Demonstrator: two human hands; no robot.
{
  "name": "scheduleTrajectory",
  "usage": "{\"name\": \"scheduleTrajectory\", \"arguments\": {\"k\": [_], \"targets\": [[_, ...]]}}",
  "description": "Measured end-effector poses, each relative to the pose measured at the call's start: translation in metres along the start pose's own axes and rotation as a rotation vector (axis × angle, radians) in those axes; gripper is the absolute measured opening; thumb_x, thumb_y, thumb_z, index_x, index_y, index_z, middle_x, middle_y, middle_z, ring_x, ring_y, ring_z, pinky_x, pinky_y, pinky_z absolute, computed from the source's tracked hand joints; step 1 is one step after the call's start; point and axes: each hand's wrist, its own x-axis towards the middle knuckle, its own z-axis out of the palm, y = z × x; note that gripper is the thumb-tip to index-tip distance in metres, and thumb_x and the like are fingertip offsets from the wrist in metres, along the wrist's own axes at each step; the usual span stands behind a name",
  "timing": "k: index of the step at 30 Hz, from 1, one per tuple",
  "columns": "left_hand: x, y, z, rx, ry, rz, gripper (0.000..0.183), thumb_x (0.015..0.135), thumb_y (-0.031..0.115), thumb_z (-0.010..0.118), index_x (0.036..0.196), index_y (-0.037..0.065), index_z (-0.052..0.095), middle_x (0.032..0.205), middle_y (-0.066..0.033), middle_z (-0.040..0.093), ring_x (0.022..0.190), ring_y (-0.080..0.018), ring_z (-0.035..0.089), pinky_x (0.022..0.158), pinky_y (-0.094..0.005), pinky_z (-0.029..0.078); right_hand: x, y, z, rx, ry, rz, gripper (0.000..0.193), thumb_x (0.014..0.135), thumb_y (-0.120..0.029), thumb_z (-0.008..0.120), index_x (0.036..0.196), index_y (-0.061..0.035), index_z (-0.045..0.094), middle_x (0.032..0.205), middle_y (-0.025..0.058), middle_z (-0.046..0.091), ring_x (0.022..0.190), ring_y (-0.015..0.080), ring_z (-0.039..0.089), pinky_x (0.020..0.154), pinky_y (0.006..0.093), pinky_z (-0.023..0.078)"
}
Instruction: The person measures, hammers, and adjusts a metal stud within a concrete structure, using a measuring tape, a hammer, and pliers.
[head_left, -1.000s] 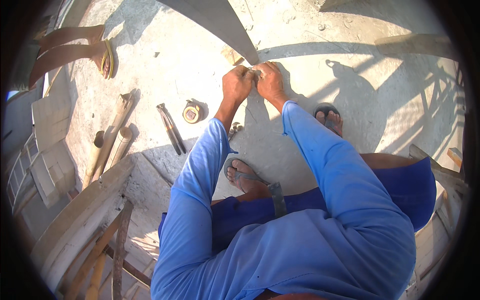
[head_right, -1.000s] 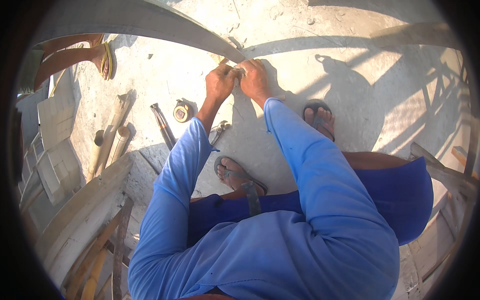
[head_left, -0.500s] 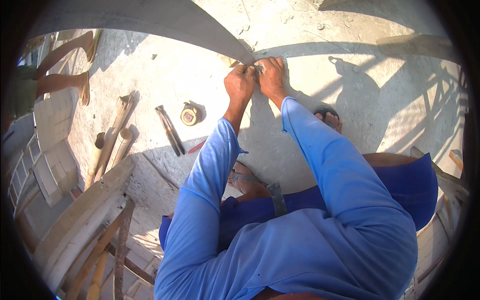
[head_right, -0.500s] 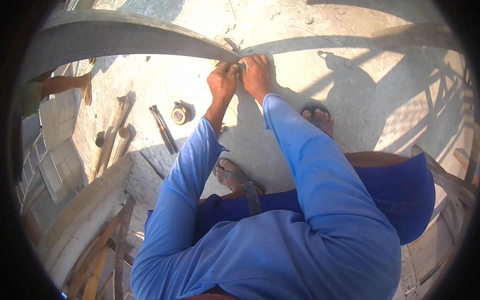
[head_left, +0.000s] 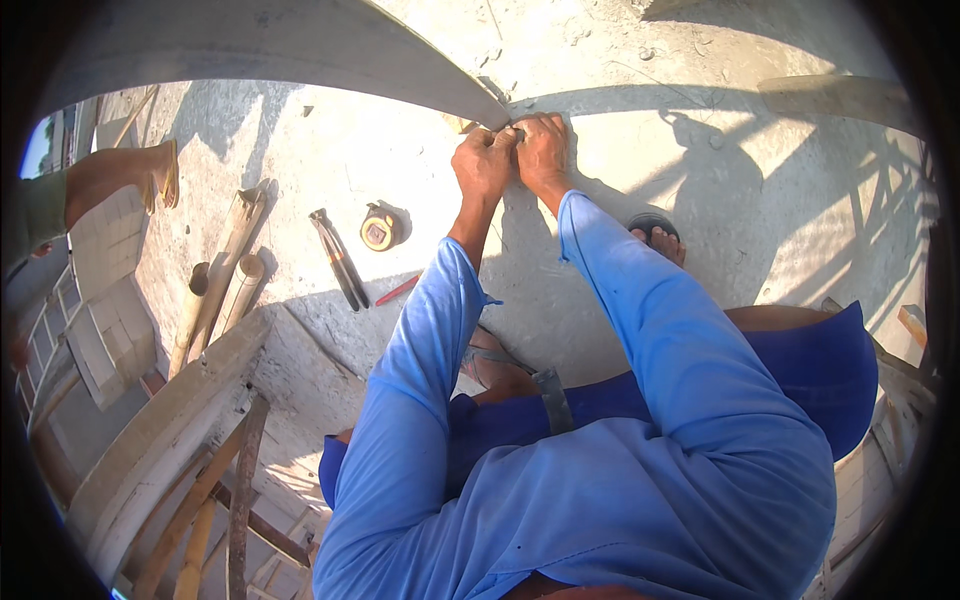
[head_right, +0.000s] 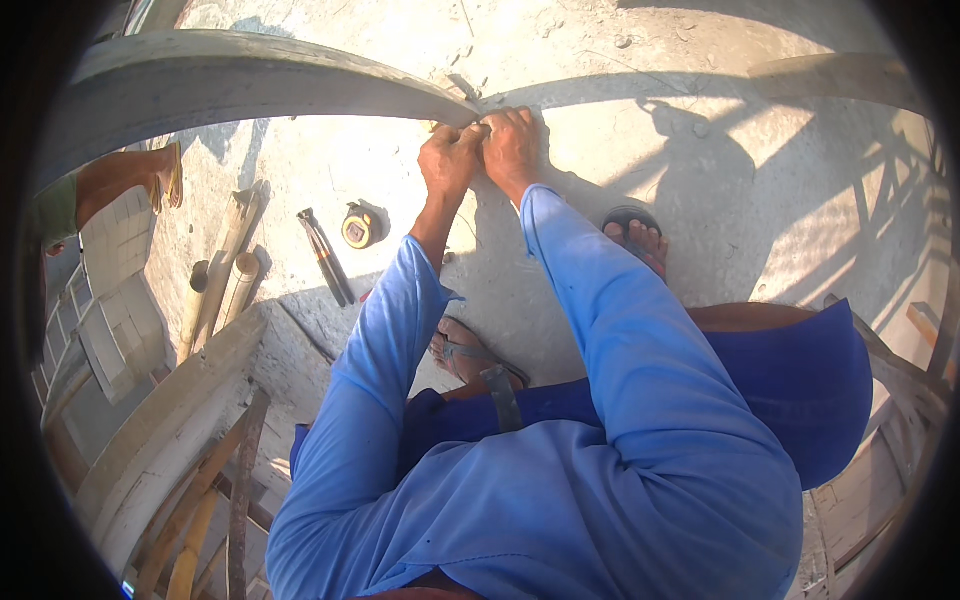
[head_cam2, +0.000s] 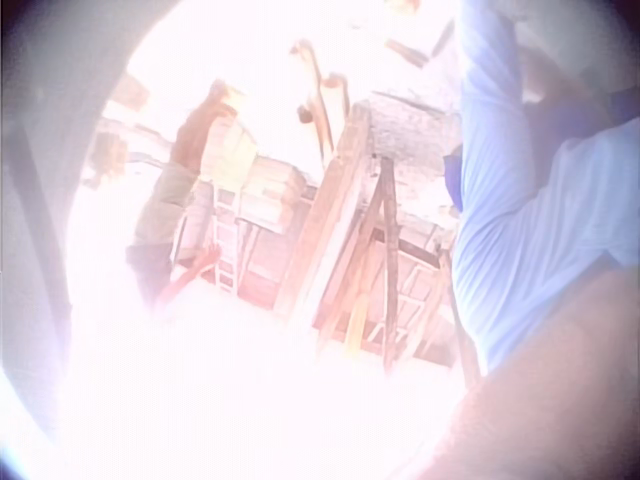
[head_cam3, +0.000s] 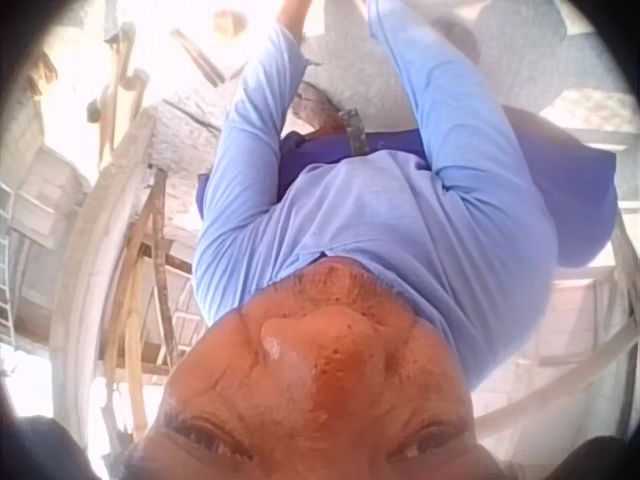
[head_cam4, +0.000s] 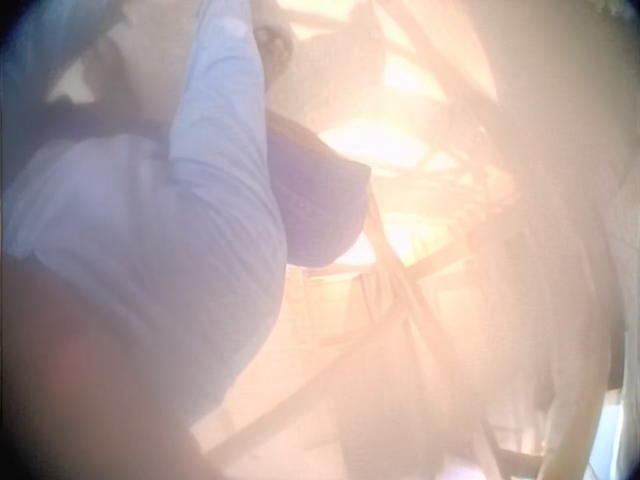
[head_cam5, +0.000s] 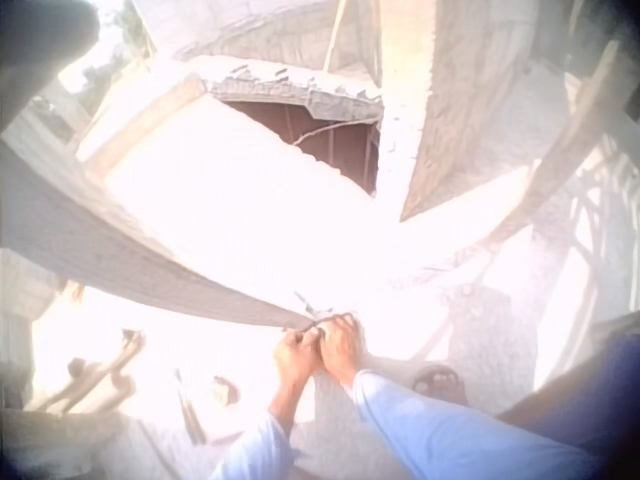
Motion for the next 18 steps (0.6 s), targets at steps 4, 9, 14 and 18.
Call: {"name": "scheduleTrajectory", "arguments": {"k": [4, 9, 14, 18], "targets": [[0.003, -0.013, -0.023, -0.008, 0.024, -0.014, 0.027, 0.076, 0.023, 0.063, 0.085, -0.003, 0.067, 0.076, -0.0165, 0.066, 0.07, -0.0237, 0.063, 0.07, -0.0342, 0.049, 0.001, -0.006, -0.003, 0.014, 0.003, 0.045, 0.01, 0.071, -0.015, 0.071, 0.074, -0.0073, 0.066, 0.084, 0.0103, 0.065, 0.09, 0.0297, 0.054, 0.083, 0.0397, 0.041], [0.026, -0.02, -0.082, 0.007, 0.1, -0.032, 0.027, 0.075, 0.019, 0.059, 0.091, -0.001, 0.068, 0.087, -0.0179, 0.068, 0.082, -0.0269, 0.065, 0.079, -0.0341, 0.049, 0.001, -0.008, 0.001, 0.019, 0.042, 0.004, 0.011, 0.069, -0.016, 0.075, 0.069, -0.0092, 0.065, 0.079, 0.0075, 0.065, 0.086, 0.0287, 0.055, 0.081, 0.0409, 0.042], [0.069, 0.001, -0.187, 0.314, 0.016, 0.103, 0.028, 0.075, 0.021, 0.058, 0.094, 0.003, 0.069, 0.088, -0.0155, 0.069, 0.083, -0.0254, 0.065, 0.077, -0.0332, 0.049, -0.001, -0.008, 0.001, -0.014, 0.02, -0.009, 0.01, 0.07, -0.017, 0.073, 0.07, -0.0104, 0.065, 0.082, 0.0066, 0.066, 0.088, 0.0271, 0.057, 0.082, 0.0411, 0.041], [0.065, 0.01, -0.236, 0.502, -0.082, 0.165, 0.025, 0.076, 0.021, 0.059, 0.091, 0.004, 0.068, 0.087, -0.0157, 0.068, 0.082, -0.0256, 0.065, 0.076, -0.0333, 0.049, 0.0, -0.001, 0.002, -0.014, 0.022, 0.006, 0.01, 0.071, -0.017, 0.072, 0.071, -0.0094, 0.065, 0.082, 0.0078, 0.066, 0.089, 0.0279, 0.057, 0.082, 0.0416, 0.041]]}}
